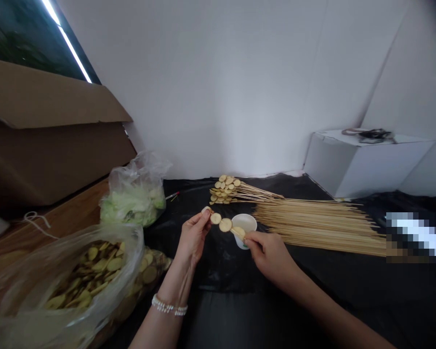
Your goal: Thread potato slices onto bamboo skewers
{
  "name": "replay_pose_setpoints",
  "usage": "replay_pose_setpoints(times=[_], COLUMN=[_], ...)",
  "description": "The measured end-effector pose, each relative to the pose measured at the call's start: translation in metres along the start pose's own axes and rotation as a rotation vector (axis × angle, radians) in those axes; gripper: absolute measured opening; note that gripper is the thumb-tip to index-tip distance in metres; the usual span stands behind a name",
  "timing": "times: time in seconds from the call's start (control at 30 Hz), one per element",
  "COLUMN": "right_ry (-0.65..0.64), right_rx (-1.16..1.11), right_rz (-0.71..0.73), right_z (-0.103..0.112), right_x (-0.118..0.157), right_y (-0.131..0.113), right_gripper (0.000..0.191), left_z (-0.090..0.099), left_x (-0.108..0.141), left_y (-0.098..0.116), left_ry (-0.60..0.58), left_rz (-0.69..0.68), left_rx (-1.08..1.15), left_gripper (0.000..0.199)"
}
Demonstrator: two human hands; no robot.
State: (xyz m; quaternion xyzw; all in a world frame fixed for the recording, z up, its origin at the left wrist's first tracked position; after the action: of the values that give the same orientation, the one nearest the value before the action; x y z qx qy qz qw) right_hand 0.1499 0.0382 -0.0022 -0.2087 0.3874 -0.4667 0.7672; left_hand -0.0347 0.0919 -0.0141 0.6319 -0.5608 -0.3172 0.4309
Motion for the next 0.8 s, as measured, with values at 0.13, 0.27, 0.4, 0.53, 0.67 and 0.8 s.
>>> replay_pose_setpoints(times=[0.13, 0.27, 0.4, 0.53, 0.67, 0.8], right_ry=[-0.044, -0.008, 0.025, 0.029, 0.093, 0.118], right_rx=[-0.053, 0.089, 0.186, 0.103, 0.050, 0.055], right_rz=[-0.036, 0.027, 0.082, 0.072, 0.097, 0.112], right_z=[-0.004, -0.003, -0.004, -0.002, 0.006, 0.007], right_x=[0.000, 0.001, 0.002, 0.000, -0.001, -0.001], right_y=[0.003, 0.000, -0.002, -0.003, -0.008, -0.008], right_gripper=[0.026, 0.026, 0.024, 0.027, 0.026, 0.025], left_z=[0.000, 0.000, 0.000, -0.002, -0.006, -0.009], left_x=[0.000, 0.000, 0.000, 0.002, 0.005, 0.005], left_y=[0.000, -0.001, -0.003, -0.003, 0.000, 0.000], left_ry=[0.002, 0.004, 0.007, -0.015, -0.046, -0.068], left_rz=[0.002, 0.004, 0.011, 0.023, 0.022, 0.032], left_rx=[0.004, 0.004, 0.007, 0.027, 0.066, 0.025], left_gripper=[0.030, 0.030, 0.031, 0.031, 0.032, 0.032])
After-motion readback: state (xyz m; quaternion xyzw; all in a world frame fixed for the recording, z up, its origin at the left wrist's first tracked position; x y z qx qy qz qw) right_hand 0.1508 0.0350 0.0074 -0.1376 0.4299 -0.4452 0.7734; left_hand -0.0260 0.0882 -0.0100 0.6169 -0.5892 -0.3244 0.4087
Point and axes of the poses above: each hand's wrist, its own x-axis away from the middle knuckle, its own z-axis out of the back of the hand, y = z × x, the point moved 8 cm from there along -x, towards the middle knuckle, and after that the axes turned 3 degrees about z, right-handed, at the moved point
